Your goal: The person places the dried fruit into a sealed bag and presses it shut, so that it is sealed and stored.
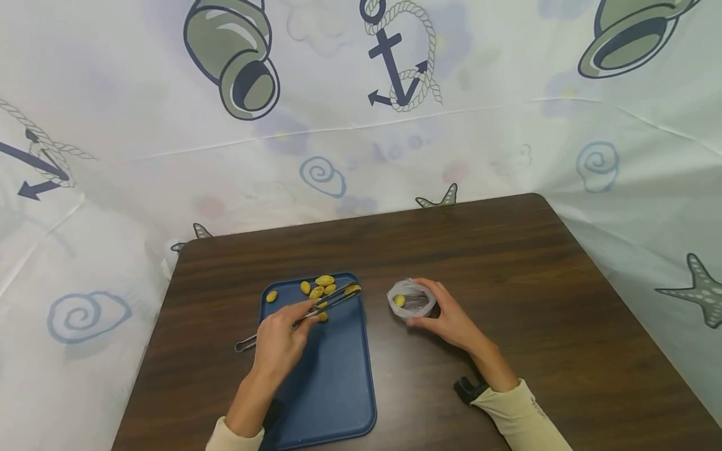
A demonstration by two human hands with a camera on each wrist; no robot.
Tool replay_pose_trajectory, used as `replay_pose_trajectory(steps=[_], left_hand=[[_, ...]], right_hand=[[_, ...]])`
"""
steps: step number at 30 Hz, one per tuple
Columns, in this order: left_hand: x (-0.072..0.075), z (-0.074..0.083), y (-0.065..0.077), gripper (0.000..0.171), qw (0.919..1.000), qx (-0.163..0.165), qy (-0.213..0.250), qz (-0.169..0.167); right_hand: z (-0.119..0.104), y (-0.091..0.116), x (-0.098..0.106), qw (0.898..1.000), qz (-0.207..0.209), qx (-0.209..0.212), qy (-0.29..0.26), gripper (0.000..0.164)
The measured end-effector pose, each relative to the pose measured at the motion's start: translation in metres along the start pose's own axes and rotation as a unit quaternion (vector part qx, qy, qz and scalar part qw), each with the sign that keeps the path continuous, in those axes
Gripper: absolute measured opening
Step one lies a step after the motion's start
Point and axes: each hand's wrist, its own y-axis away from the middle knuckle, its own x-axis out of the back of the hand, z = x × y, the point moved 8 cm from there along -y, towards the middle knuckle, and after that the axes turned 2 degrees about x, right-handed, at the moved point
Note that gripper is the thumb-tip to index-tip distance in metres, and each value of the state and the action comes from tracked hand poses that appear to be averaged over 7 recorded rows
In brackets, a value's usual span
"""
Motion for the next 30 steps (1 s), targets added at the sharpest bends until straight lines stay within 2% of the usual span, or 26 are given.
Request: replay_pose_trajectory(steps=[13, 22, 30], left_hand=[[0.0, 0.022, -0.004, 0.035, 0.9989, -0.042, 0.008, 0.019], [-0.004, 0.034, -0.01, 0.035, 0.9988, -0.048, 0.005, 0.01], [-0.006, 0.043, -0.015, 0.034, 0.9973, -0.068, 0.007, 0.024]], right_hand=[[0.004, -0.004, 0.001, 1.0, -0.006, -0.004, -0.003, 0.084], [0.003, -0.007, 0.005, 1.0, -0.011, -0.011, 0.004, 0.084], [0.002, -0.01, 0.006, 1.0, -0.012, -0.005, 0.005, 0.084]])
